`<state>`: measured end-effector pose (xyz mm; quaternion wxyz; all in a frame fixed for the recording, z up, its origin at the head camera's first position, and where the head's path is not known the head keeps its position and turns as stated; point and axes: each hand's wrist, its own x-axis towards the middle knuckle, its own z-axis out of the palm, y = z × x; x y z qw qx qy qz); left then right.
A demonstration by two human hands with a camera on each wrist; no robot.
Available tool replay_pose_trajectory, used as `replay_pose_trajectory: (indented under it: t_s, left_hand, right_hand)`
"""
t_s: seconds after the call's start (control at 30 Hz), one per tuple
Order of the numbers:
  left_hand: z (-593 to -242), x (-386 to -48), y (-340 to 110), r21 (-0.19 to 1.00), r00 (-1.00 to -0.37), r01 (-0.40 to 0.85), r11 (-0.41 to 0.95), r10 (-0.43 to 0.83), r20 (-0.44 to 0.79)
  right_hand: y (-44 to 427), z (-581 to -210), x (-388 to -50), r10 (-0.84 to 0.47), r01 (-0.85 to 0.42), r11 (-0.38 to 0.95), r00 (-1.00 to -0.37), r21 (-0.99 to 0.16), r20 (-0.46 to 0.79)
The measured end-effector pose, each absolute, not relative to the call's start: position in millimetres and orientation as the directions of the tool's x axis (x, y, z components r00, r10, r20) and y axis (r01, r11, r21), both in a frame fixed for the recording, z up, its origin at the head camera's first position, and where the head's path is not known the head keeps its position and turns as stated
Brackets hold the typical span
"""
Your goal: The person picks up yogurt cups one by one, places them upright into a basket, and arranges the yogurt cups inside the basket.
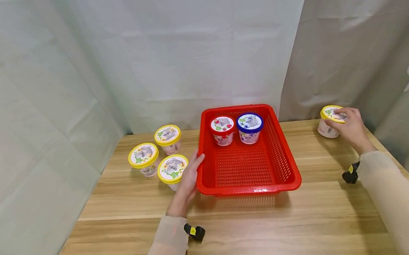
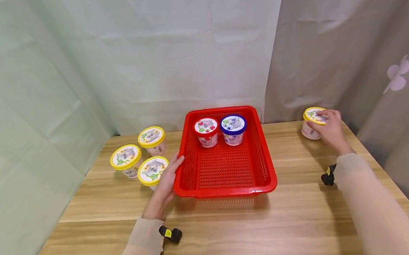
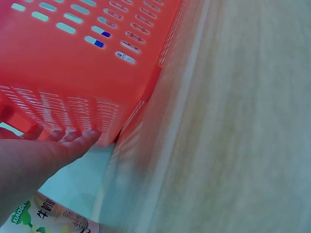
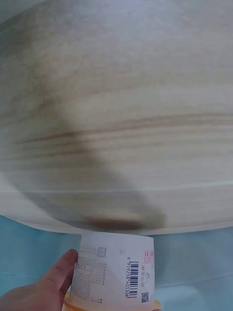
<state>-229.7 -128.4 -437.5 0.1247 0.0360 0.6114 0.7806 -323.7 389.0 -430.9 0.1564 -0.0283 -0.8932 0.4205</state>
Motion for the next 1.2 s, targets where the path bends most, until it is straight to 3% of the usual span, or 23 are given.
replay_pose_trajectory:
  t_s: [0.3,1.2]
  left_hand:
    - [-439,-232,-124,0.954,-0.966,-0.142,-0.264,0.249,-0.075]
    - [-438,-231,-126,0.966,-0.972,-0.144,-0.214,0.212,-0.098]
  right_hand:
    - [387,-424,-324,0.178,-0.098,0.662,-0.943,-0.743,0.283]
    - [346,-387,-328,0.106,-0.189,0.629,-0.940,-0.754,0.323]
